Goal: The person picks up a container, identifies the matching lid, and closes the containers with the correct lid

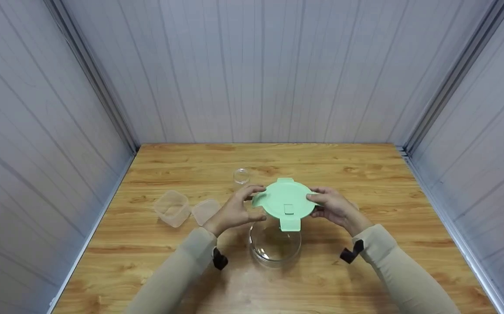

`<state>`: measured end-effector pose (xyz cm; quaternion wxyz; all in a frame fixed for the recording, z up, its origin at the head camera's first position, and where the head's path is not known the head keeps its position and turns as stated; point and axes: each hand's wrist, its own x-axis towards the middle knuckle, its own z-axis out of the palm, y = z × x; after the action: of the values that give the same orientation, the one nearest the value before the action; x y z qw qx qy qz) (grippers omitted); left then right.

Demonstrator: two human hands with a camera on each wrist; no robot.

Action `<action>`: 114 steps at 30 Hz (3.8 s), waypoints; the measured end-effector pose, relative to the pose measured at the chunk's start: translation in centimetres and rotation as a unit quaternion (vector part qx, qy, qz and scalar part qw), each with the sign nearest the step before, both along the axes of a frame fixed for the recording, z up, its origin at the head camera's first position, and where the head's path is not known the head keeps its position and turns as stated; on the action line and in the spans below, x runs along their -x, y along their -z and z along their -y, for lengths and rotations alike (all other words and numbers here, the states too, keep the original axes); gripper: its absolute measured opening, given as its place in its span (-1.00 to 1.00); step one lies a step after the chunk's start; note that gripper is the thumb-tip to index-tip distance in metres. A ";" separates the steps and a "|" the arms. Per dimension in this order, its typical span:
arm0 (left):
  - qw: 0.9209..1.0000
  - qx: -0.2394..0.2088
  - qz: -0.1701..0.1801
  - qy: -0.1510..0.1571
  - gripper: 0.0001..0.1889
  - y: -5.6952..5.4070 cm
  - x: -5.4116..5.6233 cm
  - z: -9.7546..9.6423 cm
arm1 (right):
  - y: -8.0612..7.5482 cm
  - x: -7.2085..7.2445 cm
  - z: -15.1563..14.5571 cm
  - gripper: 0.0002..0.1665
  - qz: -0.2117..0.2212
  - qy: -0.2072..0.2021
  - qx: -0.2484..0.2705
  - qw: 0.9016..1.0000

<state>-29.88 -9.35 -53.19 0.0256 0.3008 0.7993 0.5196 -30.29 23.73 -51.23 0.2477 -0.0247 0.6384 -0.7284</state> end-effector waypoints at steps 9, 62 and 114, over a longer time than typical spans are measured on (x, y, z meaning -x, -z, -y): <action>0.996 -0.016 0.087 0.023 -0.10 -0.5 0.3 0.6 | 0.3 -0.2 -0.2 -0.38 -0.017 -0.008 0.001 1.000; 0.980 0.014 0.166 -0.109 -0.78 0.2 -0.6 -0.3 | 2.0 -1.7 1.4 -0.44 -0.053 -0.031 -0.137 0.989; 0.971 0.080 0.187 -0.127 -0.85 3.0 -3.6 0.5 | 4.8 -4.3 2.7 -0.55 -0.044 -0.041 -0.196 0.979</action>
<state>-26.28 -9.90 -56.17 0.1325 0.0914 0.8510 0.4999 -25.99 21.01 -56.01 0.2495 -0.0337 0.7773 -0.5766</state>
